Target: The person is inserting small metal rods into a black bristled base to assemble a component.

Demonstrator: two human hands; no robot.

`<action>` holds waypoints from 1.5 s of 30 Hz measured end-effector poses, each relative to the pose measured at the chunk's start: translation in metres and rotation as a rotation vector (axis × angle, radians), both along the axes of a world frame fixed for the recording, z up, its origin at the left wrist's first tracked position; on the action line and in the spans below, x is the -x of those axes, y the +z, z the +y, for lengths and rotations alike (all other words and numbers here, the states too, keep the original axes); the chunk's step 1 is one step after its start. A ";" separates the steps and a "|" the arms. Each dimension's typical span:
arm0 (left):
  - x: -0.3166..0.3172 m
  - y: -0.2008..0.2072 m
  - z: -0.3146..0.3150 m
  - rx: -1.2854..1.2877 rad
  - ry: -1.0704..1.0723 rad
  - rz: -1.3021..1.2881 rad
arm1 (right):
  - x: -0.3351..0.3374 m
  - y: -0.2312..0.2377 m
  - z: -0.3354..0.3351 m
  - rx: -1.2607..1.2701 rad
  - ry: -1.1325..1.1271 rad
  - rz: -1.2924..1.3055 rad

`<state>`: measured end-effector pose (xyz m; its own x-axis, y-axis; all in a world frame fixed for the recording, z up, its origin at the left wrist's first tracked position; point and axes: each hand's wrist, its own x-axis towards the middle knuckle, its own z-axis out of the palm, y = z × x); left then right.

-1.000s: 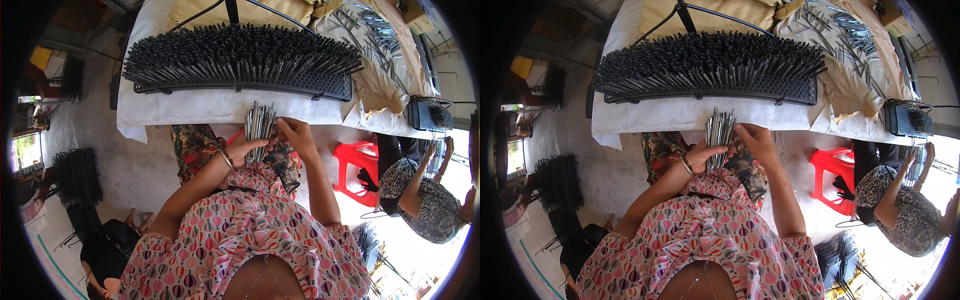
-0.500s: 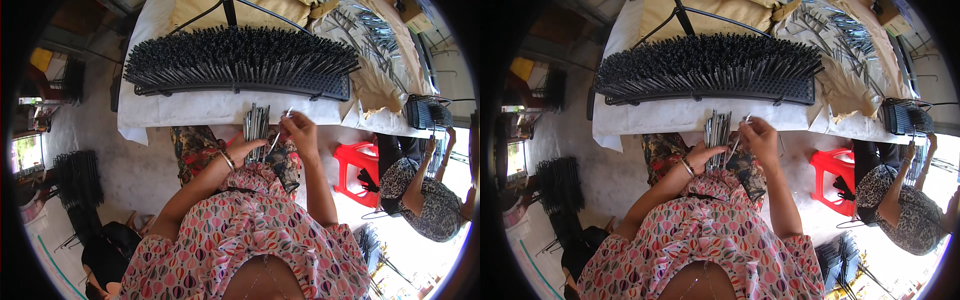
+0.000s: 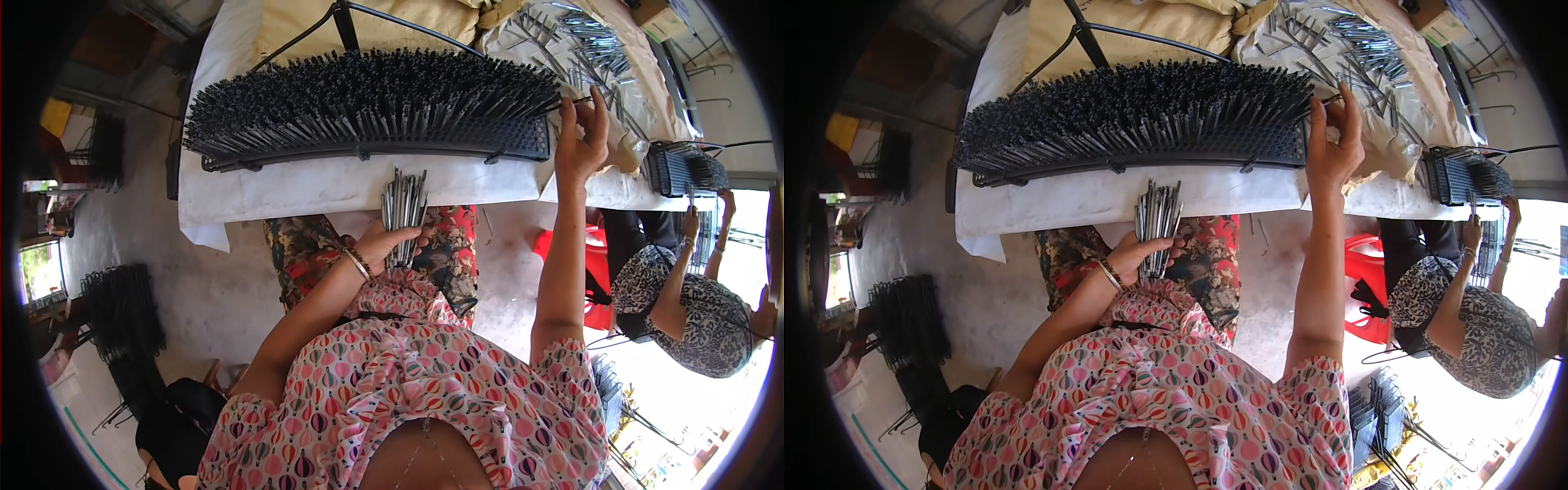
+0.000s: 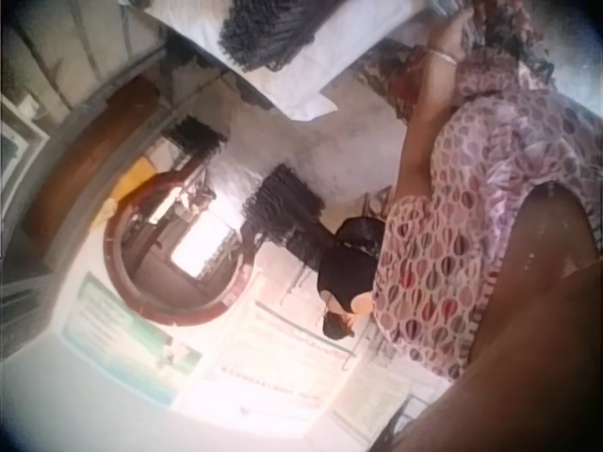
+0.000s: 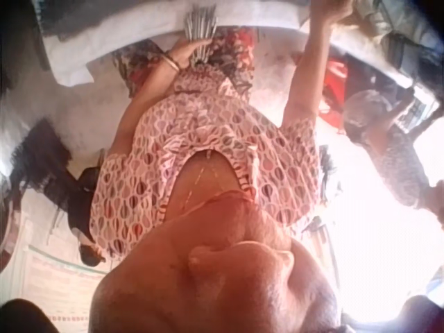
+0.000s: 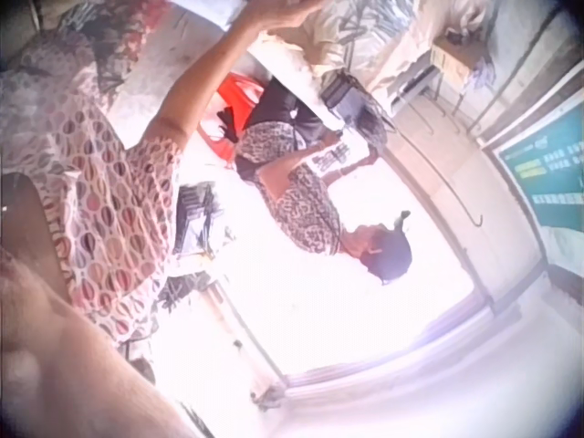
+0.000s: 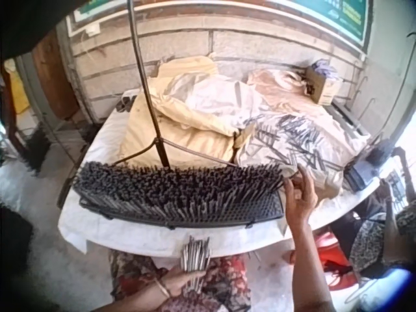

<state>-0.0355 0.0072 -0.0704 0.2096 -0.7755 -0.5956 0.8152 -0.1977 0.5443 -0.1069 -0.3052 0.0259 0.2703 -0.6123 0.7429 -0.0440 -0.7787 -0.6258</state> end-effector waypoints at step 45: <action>-0.007 -0.010 0.008 0.022 0.017 0.150 | 0.052 -0.086 0.166 0.421 0.759 0.484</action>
<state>-0.0283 0.0150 -0.0799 0.1321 -0.7858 -0.6042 0.8910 -0.1729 0.4198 -0.1589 -0.1389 -0.0599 0.8127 0.1372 0.5662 0.3807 -0.8607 -0.3379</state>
